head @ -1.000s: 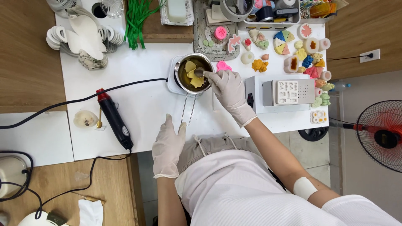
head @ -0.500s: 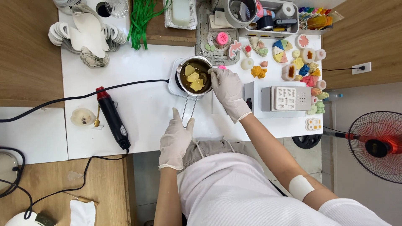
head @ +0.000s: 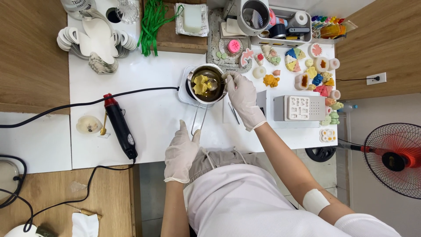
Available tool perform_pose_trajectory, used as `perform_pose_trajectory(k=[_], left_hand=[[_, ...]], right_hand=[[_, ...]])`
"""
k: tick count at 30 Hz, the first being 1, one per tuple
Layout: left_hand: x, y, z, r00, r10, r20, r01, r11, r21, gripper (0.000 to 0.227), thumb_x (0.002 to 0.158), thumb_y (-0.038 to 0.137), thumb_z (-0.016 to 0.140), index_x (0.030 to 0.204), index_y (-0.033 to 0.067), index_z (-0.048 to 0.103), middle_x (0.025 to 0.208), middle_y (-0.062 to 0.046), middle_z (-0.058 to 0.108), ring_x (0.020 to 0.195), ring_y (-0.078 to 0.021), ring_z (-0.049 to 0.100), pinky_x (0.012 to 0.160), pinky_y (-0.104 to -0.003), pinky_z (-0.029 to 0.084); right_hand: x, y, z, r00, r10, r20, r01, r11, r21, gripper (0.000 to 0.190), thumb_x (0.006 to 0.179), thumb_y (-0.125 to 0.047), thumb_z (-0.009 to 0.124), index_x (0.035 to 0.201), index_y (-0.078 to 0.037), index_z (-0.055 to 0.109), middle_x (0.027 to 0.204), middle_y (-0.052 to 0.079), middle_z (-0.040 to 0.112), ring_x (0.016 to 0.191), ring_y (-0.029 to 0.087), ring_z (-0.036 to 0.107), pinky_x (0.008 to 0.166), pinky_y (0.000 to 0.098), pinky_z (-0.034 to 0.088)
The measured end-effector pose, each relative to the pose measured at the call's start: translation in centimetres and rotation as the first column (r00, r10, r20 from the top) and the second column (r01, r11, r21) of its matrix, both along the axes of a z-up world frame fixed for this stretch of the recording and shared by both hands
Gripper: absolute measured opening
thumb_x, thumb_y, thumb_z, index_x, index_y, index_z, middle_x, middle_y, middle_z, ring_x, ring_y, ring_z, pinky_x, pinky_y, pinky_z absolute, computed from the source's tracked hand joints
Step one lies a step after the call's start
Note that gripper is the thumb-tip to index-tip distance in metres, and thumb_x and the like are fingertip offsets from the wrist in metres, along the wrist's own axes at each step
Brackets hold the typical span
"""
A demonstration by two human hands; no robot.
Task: Melting and stirring wax in a pot, preparing molds for wax figures.
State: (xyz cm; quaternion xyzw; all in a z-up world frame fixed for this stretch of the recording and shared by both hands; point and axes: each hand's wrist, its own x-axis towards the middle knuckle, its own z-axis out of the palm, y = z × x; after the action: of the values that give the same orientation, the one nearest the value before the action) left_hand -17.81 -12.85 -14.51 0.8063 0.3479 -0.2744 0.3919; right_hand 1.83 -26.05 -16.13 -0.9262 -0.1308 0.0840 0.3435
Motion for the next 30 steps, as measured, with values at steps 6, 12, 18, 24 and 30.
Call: perform_pose_trajectory(k=[6,12,18,24,30], left_hand=[[0.0,-0.1,0.1,1.000,0.013,0.004,-0.013,1.000,-0.009,0.080,0.098,0.055,0.048,0.161,0.0126,0.024,0.142,-0.016,0.056,0.126,-0.0372,0.059,0.105,-0.048,0.049],[-0.5,0.3,0.2,0.999,0.052,-0.007,-0.052,0.998,-0.025,0.079,0.098,0.055,0.048,0.160,0.0131,0.025,0.145,-0.016,0.053,0.128,-0.0375,0.057,0.107,-0.047,0.048],[-1.0,0.5,-0.4,0.998,0.051,-0.036,-0.052,0.999,-0.016,0.079,0.098,0.056,0.046,0.161,0.0136,0.023,0.145,-0.016,0.054,0.129,-0.0371,0.057,0.107,-0.048,0.048],[-1.0,0.1,-1.3,0.999,0.040,-0.022,-0.040,0.999,-0.010,0.079,0.098,0.055,0.047,0.160,0.0123,0.025,0.144,-0.017,0.055,0.128,-0.0374,0.058,0.106,-0.048,0.048],[-0.9,-0.2,-2.2,1.000,0.017,0.006,-0.017,1.000,0.007,0.080,0.099,0.055,0.048,0.160,0.0099,0.026,0.140,-0.018,0.057,0.124,-0.0367,0.060,0.104,-0.047,0.050]], right_hand=[[0.1,0.6,0.5,0.997,0.033,0.067,-0.030,0.998,-0.047,0.023,0.103,-0.025,0.056,0.110,-0.013,0.075,0.076,0.009,0.073,0.069,0.020,0.072,0.066,0.0352,0.055],[0.1,1.2,1.2,0.996,0.059,0.065,-0.056,0.998,-0.034,0.023,0.103,-0.025,0.056,0.111,-0.013,0.074,0.078,0.009,0.073,0.071,0.022,0.073,0.068,0.0366,0.055],[-0.5,1.3,1.2,0.994,0.086,0.064,-0.083,0.995,-0.057,0.023,0.103,-0.024,0.056,0.111,-0.013,0.074,0.079,0.009,0.073,0.071,0.022,0.073,0.067,0.0371,0.055],[-0.5,0.1,0.3,0.989,0.117,0.094,-0.108,0.989,-0.100,0.023,0.103,-0.024,0.056,0.110,-0.014,0.075,0.081,0.010,0.074,0.072,0.025,0.073,0.067,0.0396,0.055],[-0.2,-0.7,1.1,0.966,0.183,0.180,-0.157,0.976,-0.149,0.020,0.103,-0.022,0.058,0.109,-0.013,0.075,0.088,0.012,0.074,0.078,0.029,0.072,0.070,0.0428,0.055]])
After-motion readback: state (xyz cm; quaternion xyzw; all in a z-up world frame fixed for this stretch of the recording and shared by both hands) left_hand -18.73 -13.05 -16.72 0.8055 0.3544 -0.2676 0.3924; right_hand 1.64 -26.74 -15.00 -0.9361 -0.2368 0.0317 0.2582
